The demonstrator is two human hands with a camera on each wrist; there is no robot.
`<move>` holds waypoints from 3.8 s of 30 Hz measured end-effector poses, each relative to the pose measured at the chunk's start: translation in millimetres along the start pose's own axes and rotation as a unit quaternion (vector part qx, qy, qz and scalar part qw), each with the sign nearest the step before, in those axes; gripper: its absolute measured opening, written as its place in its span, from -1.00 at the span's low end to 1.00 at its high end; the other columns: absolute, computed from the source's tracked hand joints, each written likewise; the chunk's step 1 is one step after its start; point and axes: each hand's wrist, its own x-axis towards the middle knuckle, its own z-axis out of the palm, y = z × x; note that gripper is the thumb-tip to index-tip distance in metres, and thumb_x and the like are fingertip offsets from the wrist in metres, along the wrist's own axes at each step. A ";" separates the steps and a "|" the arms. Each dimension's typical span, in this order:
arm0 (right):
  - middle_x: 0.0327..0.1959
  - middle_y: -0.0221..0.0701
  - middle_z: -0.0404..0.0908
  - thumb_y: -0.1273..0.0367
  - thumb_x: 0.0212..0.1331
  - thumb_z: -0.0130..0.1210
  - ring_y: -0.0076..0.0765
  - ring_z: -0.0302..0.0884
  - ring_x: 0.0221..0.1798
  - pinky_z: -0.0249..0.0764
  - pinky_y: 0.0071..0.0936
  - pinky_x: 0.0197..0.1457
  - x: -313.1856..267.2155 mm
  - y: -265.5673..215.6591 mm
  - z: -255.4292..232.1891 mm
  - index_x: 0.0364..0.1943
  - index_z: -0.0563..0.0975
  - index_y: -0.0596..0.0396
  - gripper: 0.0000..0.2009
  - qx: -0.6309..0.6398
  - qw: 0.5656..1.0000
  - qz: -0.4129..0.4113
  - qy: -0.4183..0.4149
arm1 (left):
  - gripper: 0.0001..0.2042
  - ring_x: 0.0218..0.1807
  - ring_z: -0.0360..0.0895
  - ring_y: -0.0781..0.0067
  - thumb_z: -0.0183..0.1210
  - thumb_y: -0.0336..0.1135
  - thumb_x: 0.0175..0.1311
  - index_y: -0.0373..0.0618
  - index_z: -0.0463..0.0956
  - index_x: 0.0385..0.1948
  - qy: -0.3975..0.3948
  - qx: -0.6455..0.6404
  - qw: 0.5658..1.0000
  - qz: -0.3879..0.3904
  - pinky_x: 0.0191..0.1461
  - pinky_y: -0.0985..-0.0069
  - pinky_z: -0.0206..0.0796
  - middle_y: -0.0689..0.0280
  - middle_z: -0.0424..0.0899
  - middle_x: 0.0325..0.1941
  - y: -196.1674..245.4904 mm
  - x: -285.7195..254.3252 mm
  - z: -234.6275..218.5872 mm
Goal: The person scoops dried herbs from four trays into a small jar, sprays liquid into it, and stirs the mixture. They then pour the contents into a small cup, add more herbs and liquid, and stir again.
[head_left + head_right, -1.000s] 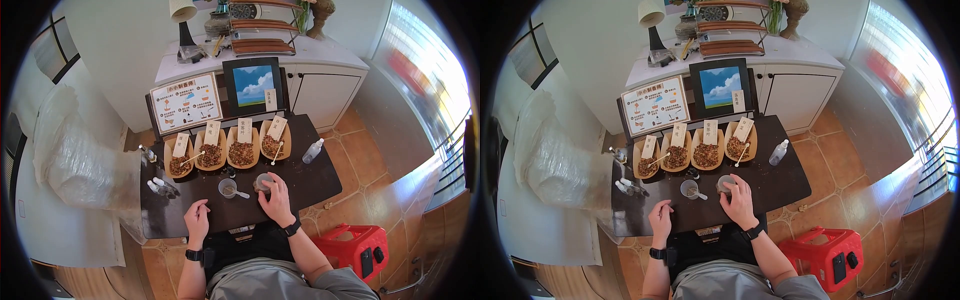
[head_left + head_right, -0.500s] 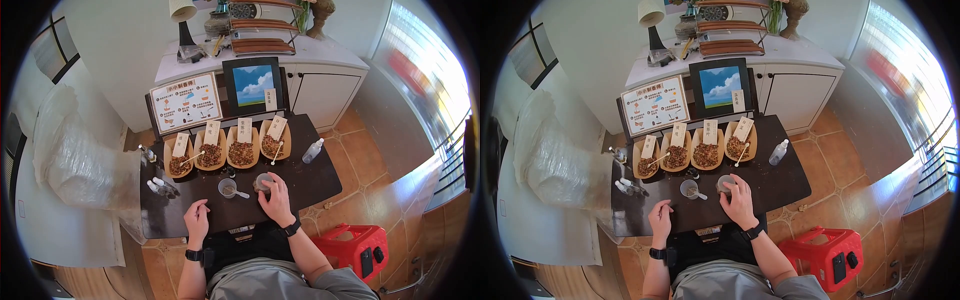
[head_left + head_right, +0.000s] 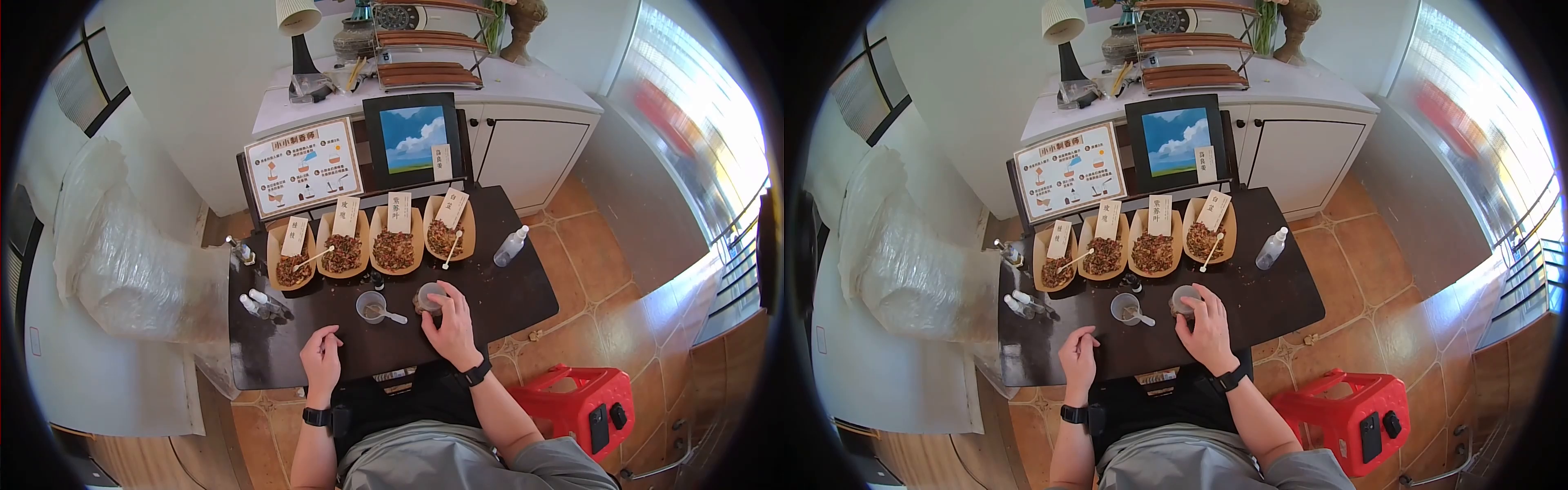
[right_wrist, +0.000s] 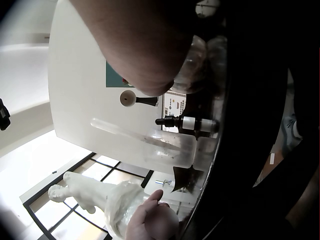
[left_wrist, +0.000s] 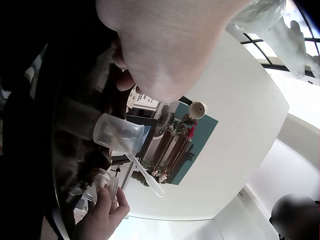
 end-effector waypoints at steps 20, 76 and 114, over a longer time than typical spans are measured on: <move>0.32 -0.03 0.48 0.53 0.10 0.33 0.20 0.51 0.28 0.48 0.00 0.33 0.3 -2.1 -2.1 0.11 0.48 0.10 -0.55 -0.002 1.000 -0.003 -0.006 | -0.82 -0.32 0.57 0.64 0.10 -0.49 0.53 -0.29 0.69 -0.04 -0.001 0.000 1.000 -0.003 -0.21 0.63 0.38 0.32 0.70 -0.38 -0.3 0.0 -0.1; 0.30 -0.09 0.49 0.46 0.08 0.40 0.18 0.52 0.26 0.51 -0.01 0.29 2.1 -2.7 -4.8 0.05 0.52 0.08 -0.57 0.027 1.000 0.002 -0.001 | -0.22 -0.43 0.49 0.60 0.41 -0.55 0.21 -0.20 0.20 0.48 -0.007 0.042 0.998 0.037 -0.31 0.59 0.42 0.17 0.64 0.20 10.8 30.0 -9.7; 0.30 -0.20 0.60 0.49 0.08 0.38 0.02 0.50 0.37 0.44 -0.12 0.43 20.6 -28.5 -10.9 0.19 0.54 0.11 -0.48 0.235 0.954 0.004 -0.185 | -0.30 0.11 0.68 -0.01 0.50 -0.25 0.04 -0.09 0.40 0.28 -0.215 0.117 0.968 0.060 0.09 0.20 0.58 0.18 0.58 0.28 45.7 3.6 69.3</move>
